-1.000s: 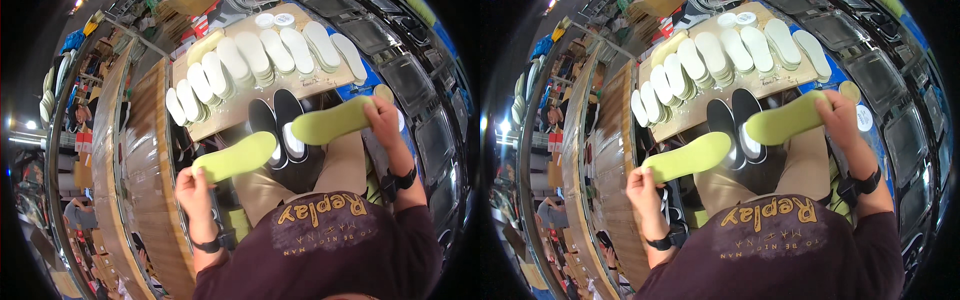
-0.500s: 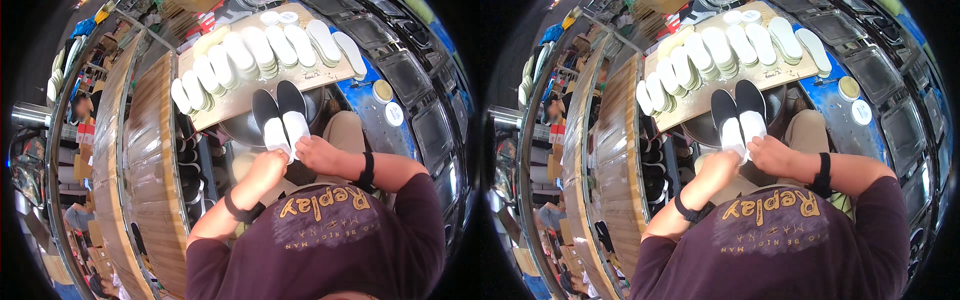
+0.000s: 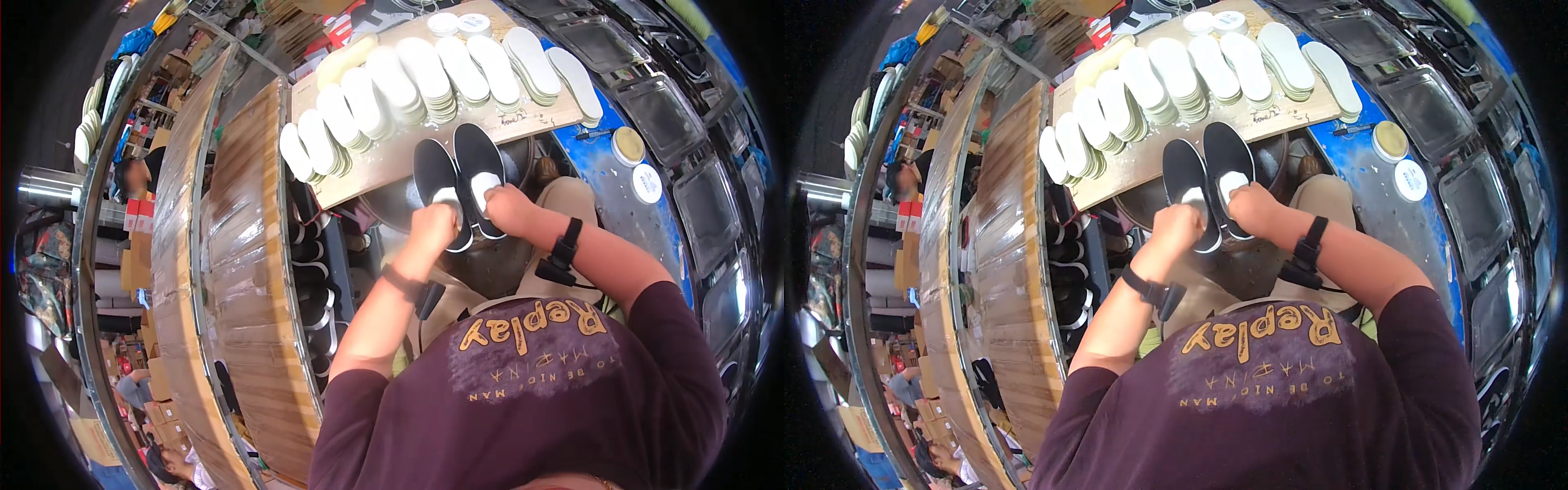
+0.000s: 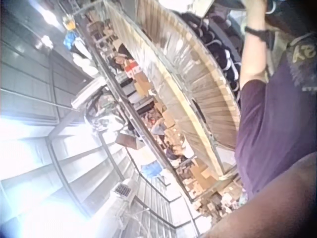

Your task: The person is manually trimming and fitting insoles into shoe uppers at a factory workstation.

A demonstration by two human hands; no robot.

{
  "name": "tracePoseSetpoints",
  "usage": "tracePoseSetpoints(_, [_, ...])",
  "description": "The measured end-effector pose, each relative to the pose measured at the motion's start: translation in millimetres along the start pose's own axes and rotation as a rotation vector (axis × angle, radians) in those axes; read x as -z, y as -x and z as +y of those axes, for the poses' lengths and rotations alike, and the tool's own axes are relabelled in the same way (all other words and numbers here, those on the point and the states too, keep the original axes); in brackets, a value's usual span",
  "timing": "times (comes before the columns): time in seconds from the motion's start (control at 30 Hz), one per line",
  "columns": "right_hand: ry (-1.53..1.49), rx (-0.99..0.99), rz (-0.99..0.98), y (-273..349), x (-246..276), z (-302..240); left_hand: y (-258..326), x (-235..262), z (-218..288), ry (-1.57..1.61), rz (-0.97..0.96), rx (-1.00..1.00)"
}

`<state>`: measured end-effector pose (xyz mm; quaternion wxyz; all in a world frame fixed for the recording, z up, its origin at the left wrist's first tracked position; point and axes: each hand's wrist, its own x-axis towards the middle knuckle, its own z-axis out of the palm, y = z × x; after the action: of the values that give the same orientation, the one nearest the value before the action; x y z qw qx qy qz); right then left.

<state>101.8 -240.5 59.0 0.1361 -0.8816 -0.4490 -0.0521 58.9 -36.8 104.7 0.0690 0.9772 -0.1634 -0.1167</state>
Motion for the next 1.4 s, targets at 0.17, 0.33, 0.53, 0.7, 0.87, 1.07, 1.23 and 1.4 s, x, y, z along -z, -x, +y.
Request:
tracePoseSetpoints(0.17, [-0.091,-0.194,-0.587,-15.9,6.3,11.1,-28.6,-10.9,-8.0,0.006,-0.285,0.003])
tracePoseSetpoints(0.33, [-0.083,-0.147,-0.521,-0.8,19.5,8.7,-69.4,21.1,31.2,0.618,-0.465,0.528])
tracePoseSetpoints(0.53, [-0.382,-0.037,0.144,14.0,62.3,-13.9,-29.9,-47.5,-4.1,0.708,0.341,0.348])
tracePoseSetpoints(0.7, [-0.305,-0.382,0.223,83.5,87.3,25.4,80.8,-38.3,-42.9,0.732,0.543,0.473])
tracePoseSetpoints(0.87, [-0.152,-0.725,-0.167,144.4,79.3,33.7,147.1,-19.6,-154.4,0.761,0.695,0.531])
tracePoseSetpoints(1.07, [-0.252,-0.840,-0.208,141.4,82.0,8.0,104.0,124.9,-383.5,0.113,1.026,0.769])
tracePoseSetpoints(1.23, [-0.197,-0.925,-0.179,145.1,99.1,10.8,57.3,168.4,-437.2,0.826,1.415,0.674])
tracePoseSetpoints(1.4, [-0.066,-0.977,-0.191,174.9,97.6,18.7,-14.4,84.2,-324.6,0.986,1.119,0.339])
